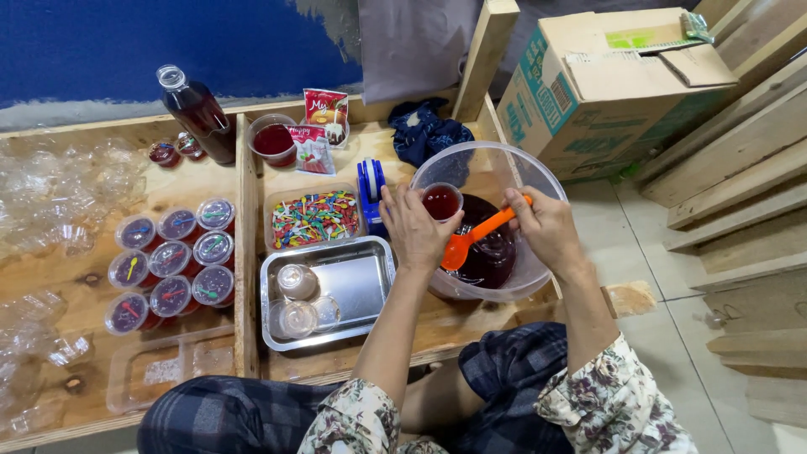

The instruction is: The person scoops dark liquid from a large plastic container into small plastic cups, places lids on the cups, and organizes them on a wooden tray.

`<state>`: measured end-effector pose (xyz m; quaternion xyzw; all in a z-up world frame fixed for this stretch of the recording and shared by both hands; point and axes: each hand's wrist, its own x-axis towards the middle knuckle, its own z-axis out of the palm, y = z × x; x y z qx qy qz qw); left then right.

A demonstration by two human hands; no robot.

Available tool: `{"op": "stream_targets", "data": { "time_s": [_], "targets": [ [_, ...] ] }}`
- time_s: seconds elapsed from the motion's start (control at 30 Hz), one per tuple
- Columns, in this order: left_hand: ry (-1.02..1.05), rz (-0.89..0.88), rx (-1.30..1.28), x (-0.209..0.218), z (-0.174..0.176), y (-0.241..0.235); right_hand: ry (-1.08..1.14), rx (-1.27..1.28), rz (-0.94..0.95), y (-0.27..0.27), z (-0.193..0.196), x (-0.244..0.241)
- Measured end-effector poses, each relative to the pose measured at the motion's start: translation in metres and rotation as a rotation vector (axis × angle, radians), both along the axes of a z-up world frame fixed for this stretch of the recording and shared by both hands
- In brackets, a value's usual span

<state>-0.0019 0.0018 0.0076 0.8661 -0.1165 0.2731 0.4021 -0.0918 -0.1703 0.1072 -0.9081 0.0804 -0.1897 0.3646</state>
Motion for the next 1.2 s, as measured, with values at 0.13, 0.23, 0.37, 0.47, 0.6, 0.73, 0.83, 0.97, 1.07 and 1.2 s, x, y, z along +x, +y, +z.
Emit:
{"op": "stream_targets", "data": {
  "time_s": [0.13, 0.23, 0.37, 0.47, 0.6, 0.73, 0.83, 0.97, 1.07, 1.2],
  "targets": [
    [-0.021, 0.006, 0.023, 0.001, 0.000, 0.001, 0.063, 0.047, 0.059, 0.008, 0.002, 0.001],
    [-0.032, -0.005, 0.026, -0.001, 0.003, 0.002, 0.066, 0.030, 0.027, 0.005, -0.004, 0.007],
    [-0.030, -0.015, 0.013, 0.001, 0.000, 0.000, 0.089, 0.030, 0.015, 0.007, -0.008, 0.010],
    [-0.057, -0.006, 0.015, 0.002, 0.002, -0.001, 0.085, 0.024, 0.000, 0.006, -0.007, 0.011],
    [-0.101, -0.007, 0.010, 0.011, 0.001, -0.004, 0.058, 0.015, -0.035, 0.000, -0.011, 0.013],
    [-0.072, -0.038, -0.012, 0.015, 0.012, -0.001, 0.006, -0.013, -0.083, -0.011, -0.020, 0.018],
    [-0.066, -0.046, -0.054, 0.018, 0.026, 0.005, -0.100, 0.032, -0.171, -0.012, -0.018, 0.015],
    [-0.079, -0.052, -0.064, 0.028, 0.044, 0.017, -0.313, 0.113, -0.401, -0.020, -0.016, 0.011],
    [-0.059, -0.050, -0.077, 0.034, 0.055, 0.036, -0.514, 0.299, -0.447, -0.020, -0.005, 0.006],
    [-0.036, -0.040, -0.060, 0.035, 0.066, 0.076, -0.761, 0.658, -0.383, -0.025, 0.001, 0.009]
  ]
}}
